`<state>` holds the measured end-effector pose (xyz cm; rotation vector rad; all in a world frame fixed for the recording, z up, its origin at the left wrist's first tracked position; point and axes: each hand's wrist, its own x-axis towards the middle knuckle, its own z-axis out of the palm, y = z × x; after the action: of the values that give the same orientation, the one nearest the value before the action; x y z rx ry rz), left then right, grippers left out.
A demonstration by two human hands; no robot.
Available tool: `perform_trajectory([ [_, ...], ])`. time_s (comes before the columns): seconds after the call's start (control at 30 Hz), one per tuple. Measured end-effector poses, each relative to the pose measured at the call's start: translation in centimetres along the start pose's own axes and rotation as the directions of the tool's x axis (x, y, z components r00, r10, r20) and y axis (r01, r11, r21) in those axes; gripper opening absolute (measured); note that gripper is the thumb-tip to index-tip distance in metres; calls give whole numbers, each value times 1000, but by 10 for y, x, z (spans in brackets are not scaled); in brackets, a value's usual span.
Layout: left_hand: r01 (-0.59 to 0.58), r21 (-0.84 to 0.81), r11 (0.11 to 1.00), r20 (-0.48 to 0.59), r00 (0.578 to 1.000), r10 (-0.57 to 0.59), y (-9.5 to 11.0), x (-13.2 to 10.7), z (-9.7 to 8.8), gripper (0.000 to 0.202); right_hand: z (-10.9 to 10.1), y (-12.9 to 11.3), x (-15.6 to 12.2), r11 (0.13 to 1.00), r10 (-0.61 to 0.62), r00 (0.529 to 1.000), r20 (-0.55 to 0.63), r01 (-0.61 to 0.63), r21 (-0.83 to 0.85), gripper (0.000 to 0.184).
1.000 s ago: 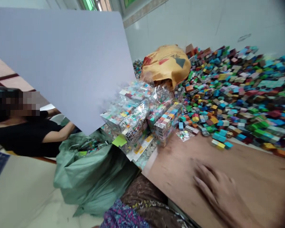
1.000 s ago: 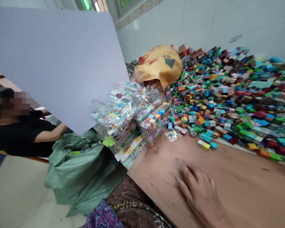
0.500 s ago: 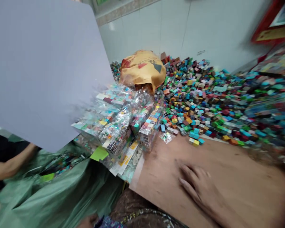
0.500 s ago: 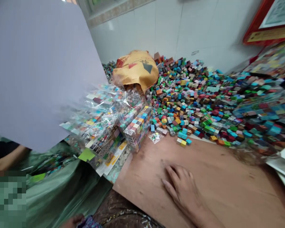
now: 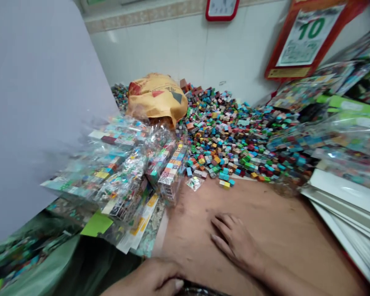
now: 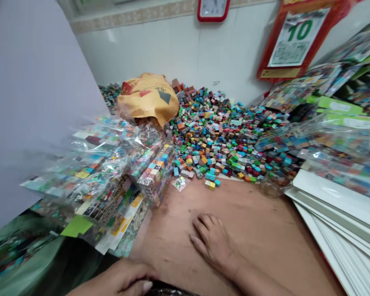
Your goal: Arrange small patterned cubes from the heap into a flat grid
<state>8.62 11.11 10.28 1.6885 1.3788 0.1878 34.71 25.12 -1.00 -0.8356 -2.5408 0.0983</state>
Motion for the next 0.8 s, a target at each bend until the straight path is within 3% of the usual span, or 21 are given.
perform_trajectory([
  [0.13, -141, 34, 989, -129, 981, 145, 10, 59, -4, 33, -5, -3, 3, 999, 34, 999, 16, -35, 27, 30],
  [0.23, -257, 94, 962, -268, 924, 273, 8, 104, -5, 34, -7, -4, 5, 997, 53, 998, 13, -54, 60, 30],
  [0.37, -214, 179, 960, -421, 866, 272, 0, 154, -10, 43, -6, -2, 7, 991, 81, 996, 20, -83, 105, 30],
  [0.6, -125, 225, 966, -554, 800, 232, 4, 218, -34, 52, -17, 8, 16, 932, 166, 976, 137, -201, 301, 36],
  [0.7, -105, 238, 966, -542, 811, 222, 10, 237, -30, 49, -26, 20, 26, 898, 134, 968, 213, -210, 386, 29],
  [0.8, -106, 264, 959, -490, 842, 228, 13, 246, -14, 50, -35, 43, 40, 843, 42, 969, 242, -164, 512, 17],
])
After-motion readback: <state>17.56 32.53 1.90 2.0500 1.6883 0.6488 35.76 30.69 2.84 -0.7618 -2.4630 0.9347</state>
